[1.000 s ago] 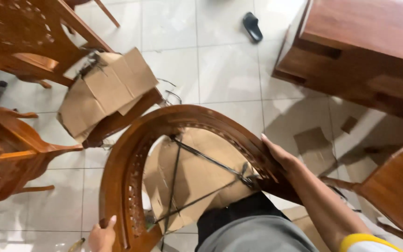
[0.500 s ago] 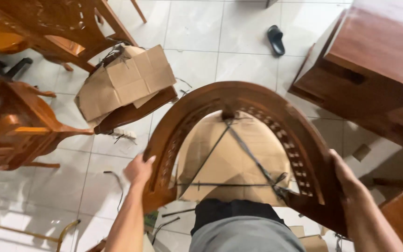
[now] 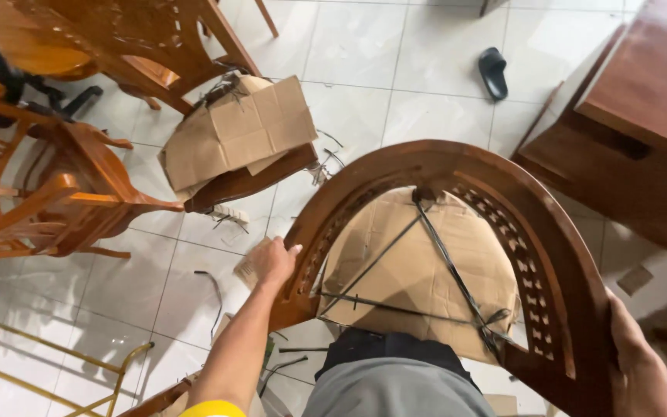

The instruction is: Wrapping a wooden chair with cardboard and securing it with plastic straps for shipping.

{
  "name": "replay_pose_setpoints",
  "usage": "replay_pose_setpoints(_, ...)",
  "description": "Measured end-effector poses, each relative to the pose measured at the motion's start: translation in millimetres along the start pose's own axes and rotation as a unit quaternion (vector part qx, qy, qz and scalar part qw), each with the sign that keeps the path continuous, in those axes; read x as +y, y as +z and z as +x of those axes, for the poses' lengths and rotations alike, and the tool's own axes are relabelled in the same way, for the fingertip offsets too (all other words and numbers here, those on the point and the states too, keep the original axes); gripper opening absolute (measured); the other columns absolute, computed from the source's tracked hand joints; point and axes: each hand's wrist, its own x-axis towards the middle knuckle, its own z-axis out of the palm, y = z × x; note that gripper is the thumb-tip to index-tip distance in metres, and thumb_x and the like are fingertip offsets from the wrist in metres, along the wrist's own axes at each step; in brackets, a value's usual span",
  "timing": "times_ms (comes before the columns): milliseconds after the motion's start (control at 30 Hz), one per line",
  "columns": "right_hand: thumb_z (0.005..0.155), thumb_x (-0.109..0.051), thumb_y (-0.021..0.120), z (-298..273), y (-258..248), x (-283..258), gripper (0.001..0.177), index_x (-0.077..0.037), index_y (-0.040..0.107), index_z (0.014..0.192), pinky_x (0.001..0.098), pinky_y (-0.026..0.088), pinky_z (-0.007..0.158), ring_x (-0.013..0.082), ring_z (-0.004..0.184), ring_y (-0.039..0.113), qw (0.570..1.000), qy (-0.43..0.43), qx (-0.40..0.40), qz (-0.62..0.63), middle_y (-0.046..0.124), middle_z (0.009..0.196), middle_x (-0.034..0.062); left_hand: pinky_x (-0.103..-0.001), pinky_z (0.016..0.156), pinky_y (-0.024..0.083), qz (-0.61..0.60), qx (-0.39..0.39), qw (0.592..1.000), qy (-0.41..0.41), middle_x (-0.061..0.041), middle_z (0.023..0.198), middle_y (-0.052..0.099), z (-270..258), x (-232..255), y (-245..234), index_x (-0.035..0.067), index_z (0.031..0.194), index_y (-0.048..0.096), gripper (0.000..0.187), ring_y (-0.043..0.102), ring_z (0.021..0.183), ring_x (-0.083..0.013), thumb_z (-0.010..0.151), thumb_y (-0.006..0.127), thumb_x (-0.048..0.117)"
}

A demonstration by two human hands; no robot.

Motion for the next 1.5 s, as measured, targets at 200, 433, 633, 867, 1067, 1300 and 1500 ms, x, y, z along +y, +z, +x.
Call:
replay_pose_setpoints(200, 0.116, -0.045, 0.034, -166.6, 54.0, -52.9, 0.041, -0.023, 0.054, 0.144, 0.0398, 0.041, 0.103, 0.0225, 0.123, 0.055, 0.998, -0.051, 0.022, 0.014, 0.061, 0.135, 0.0106, -0.043, 0.074, 0.050, -0.030, -0.006, 1.000, 0.005, -0.013, 0.097, 0.076, 2.4, 1.9, 17.9, 0.009, 0.108, 0.067, 0.049, 0.070, 0.087, -0.0294, 0.097, 0.066, 0.056)
replay_pose_setpoints(433, 0.115, -0.036, 0.035, 134.7, -59.4, 64.1, 0.048, -0.006, 0.065, 0.137, 0.0569, 0.047, 0.091, 0.0616, 0.109, 0.065, 0.906, -0.125, 0.155, -0.374, 0.069, 0.123, 0.0464, -0.048, 0.085, 0.054, -0.152, -0.025, 0.988, -0.026, -0.018, 0.112, 0.075, -5.9, 0.6, 13.8, 0.006, 0.111, 0.066, 0.043, 0.070, 0.105, -0.0389, 0.098, 0.067, 0.047)
replay_pose_setpoints(633, 0.116, -0.029, 0.045, 137.1, -19.7, 104.9, 0.041, 0.006, 0.066, 0.121, 0.0573, 0.059, 0.058, 0.0533, 0.076, 0.076, 0.745, -0.255, 0.385, -0.482, 0.077, 0.099, 0.0319, -0.040, 0.071, 0.046, -0.332, -0.071, 0.940, 0.037, -0.011, 0.095, 0.067, -45.4, -49.3, -11.2, 0.005, 0.121, 0.067, 0.049, 0.059, 0.084, -0.0251, 0.103, 0.051, 0.047)
replay_pose_setpoints(867, 0.097, -0.023, 0.061, 18.4, 115.2, 139.9, 0.039, 0.001, 0.083, 0.119, 0.0399, 0.051, 0.058, 0.0239, 0.084, 0.071, 0.771, -0.397, 0.334, -0.370, 0.079, 0.097, 0.0177, -0.039, 0.065, 0.038, -0.418, -0.028, 0.908, 0.017, -0.011, 0.067, 0.057, -52.8, -221.3, 108.8, 0.010, 0.072, 0.058, 0.061, 0.055, 0.067, -0.0243, 0.101, 0.041, 0.061)
replay_pose_setpoints(1067, 0.105, -0.029, 0.054, -150.9, 341.1, 136.8, 0.049, -0.009, 0.056, 0.150, 0.0321, 0.049, 0.081, 0.0269, 0.101, 0.067, 0.962, -0.218, -0.028, -0.162, 0.065, 0.124, 0.0165, -0.038, 0.059, 0.022, -0.316, -0.264, 0.903, -0.120, -0.002, 0.061, 0.029, -100.1, -371.3, 165.3, 0.015, 0.066, 0.040, 0.049, 0.028, 0.055, -0.0151, 0.105, 0.049, 0.044)
replay_pose_setpoints(1300, 0.098, -0.030, 0.057, -212.4, 459.7, 134.8, 0.058, -0.006, 0.050, 0.150, 0.0381, 0.050, 0.091, 0.0248, 0.112, 0.066, 0.955, -0.210, -0.159, -0.140, 0.060, 0.144, 0.0128, -0.046, 0.095, 0.051, -0.189, -0.304, 0.912, -0.201, -0.014, 0.113, 0.077, -120.2, -457.3, 248.4, 0.010, 0.103, 0.080, 0.050, 0.069, 0.111, -0.0380, 0.092, 0.052, 0.050)
replay_pose_setpoints(1500, 0.111, -0.020, 0.066, -187.1, 497.1, 76.3, 0.065, -0.003, 0.026, 0.160, 0.0629, 0.048, 0.103, 0.0531, 0.131, 0.050, 0.863, -0.487, -0.099, -0.088, 0.043, 0.147, 0.0384, -0.050, 0.106, 0.049, -0.321, -0.273, 0.902, -0.095, -0.010, 0.122, 0.075, -144.7, -387.1, 237.8, 0.019, 0.116, 0.080, 0.049, 0.064, 0.122, -0.0387, 0.092, 0.056, 0.053)
